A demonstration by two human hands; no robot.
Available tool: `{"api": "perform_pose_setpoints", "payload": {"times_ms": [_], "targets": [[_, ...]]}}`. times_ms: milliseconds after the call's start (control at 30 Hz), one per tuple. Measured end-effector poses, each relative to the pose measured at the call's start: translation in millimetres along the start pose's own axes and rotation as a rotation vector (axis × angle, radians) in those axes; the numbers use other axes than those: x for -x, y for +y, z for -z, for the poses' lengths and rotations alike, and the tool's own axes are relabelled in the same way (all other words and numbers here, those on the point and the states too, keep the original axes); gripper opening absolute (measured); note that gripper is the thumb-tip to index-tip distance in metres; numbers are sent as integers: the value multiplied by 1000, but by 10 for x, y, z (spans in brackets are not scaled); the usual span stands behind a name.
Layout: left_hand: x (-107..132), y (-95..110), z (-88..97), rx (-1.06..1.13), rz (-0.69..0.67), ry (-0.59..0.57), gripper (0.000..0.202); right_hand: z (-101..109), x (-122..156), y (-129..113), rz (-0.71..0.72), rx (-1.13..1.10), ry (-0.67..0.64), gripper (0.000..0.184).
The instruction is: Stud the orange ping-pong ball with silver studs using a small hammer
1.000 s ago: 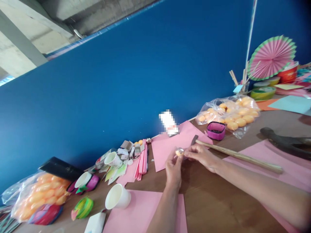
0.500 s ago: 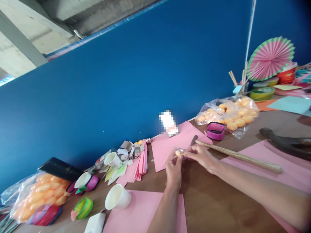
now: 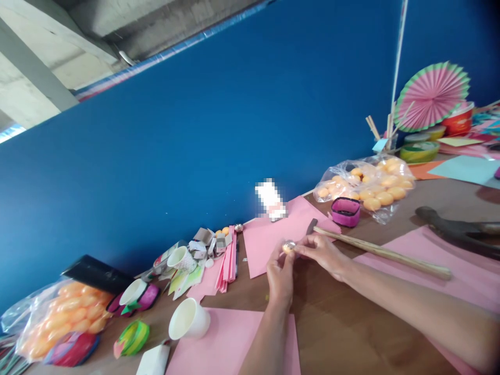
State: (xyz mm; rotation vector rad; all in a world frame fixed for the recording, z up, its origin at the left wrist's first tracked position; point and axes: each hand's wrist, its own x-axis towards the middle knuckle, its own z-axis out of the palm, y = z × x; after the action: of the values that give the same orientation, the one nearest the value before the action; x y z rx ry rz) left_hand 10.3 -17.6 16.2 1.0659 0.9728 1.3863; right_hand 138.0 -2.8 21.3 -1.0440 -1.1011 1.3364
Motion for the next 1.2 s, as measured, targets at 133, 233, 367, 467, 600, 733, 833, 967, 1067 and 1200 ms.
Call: {"api": "perform_pose_setpoints", "payload": {"times_ms": [133,233,367,467,600,733,833,967,1067,1200], "targets": [[6,-11,-11,-3,12,7,49,-8,-7,0,5,-46,-28,26],[6,-22,-13,35,11,-18,49,-14,-15,21,30,-73,-37,25],[-2,-33,0,25,12,-17,48,-11,-24,72,120,19,-18,26],[-10,-43,5,2,11,9,46,-6,-19,101,167,96,-16,24],[-15,-38,-18,43,5,7,41,-16,-13,102,196,139,-52,23],[-25,-6,-29,157,40,-5,34,14,-47,80,219,211,-16,23],[-52,0,1,287,58,67,34,98,-89,79,296,444,99,19],[-93,-17,49,357,98,165,29,198,-94,92,471,789,105,14],[-106,-21,50,343,131,195,32,212,-63,82,567,1012,55,13],[-101,-14,27,329,121,172,41,189,-54,62,606,1129,-27,16]]}}
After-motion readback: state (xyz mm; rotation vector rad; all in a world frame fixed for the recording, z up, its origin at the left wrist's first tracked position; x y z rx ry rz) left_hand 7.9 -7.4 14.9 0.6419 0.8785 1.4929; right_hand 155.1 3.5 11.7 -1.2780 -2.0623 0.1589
